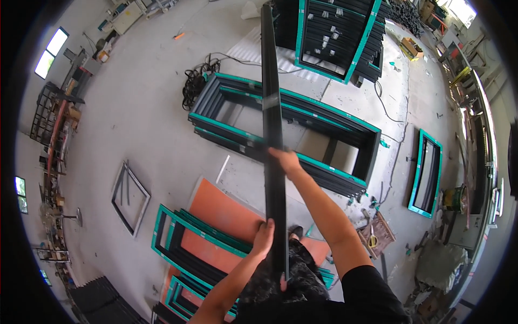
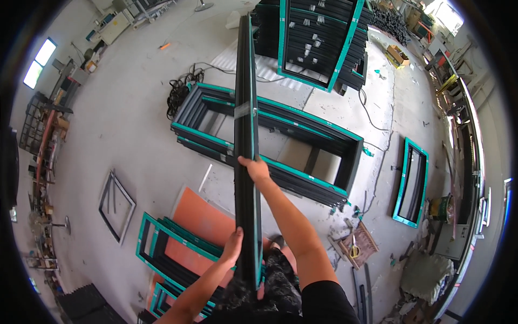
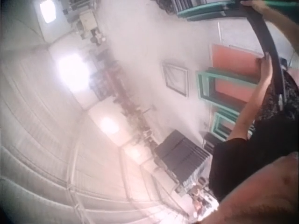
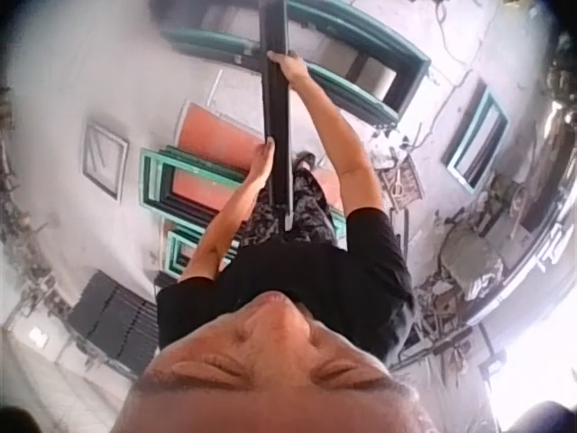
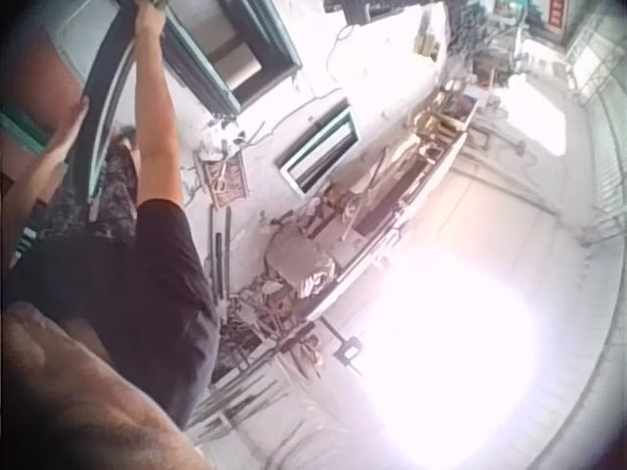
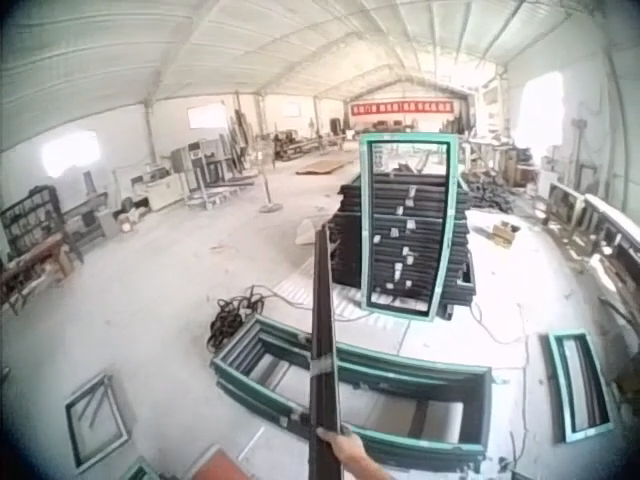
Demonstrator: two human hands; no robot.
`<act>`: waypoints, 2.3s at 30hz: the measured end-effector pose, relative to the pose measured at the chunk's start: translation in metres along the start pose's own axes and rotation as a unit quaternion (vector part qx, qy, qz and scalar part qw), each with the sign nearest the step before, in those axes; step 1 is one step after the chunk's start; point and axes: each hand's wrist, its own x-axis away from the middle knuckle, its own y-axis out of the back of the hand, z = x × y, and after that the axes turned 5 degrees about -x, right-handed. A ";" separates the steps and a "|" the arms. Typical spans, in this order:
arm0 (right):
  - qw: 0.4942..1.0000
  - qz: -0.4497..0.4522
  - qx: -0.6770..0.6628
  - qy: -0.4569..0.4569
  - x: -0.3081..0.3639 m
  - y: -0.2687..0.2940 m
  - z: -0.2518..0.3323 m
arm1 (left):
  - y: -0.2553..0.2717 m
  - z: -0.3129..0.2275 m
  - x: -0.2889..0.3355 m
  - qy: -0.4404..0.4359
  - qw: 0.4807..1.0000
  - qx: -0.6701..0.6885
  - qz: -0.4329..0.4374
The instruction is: The person organizes metal frames on the floor, measures a frame using a tape measure, and then uses a motorized saw to cut metal profiles, repeating the cutting process for multiple pieces.
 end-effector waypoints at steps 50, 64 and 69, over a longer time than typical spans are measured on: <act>0.941 -0.033 0.302 -0.148 0.118 0.151 0.043 | 0.095 -0.374 -0.374 0.083 0.939 0.326 -0.069; 0.875 0.121 0.455 -0.114 0.033 0.191 0.131 | 0.192 -0.322 -0.315 0.068 0.896 0.415 -0.141; 0.867 0.133 0.471 -0.097 0.002 0.194 0.131 | 0.201 -0.288 -0.324 0.078 0.872 0.461 -0.147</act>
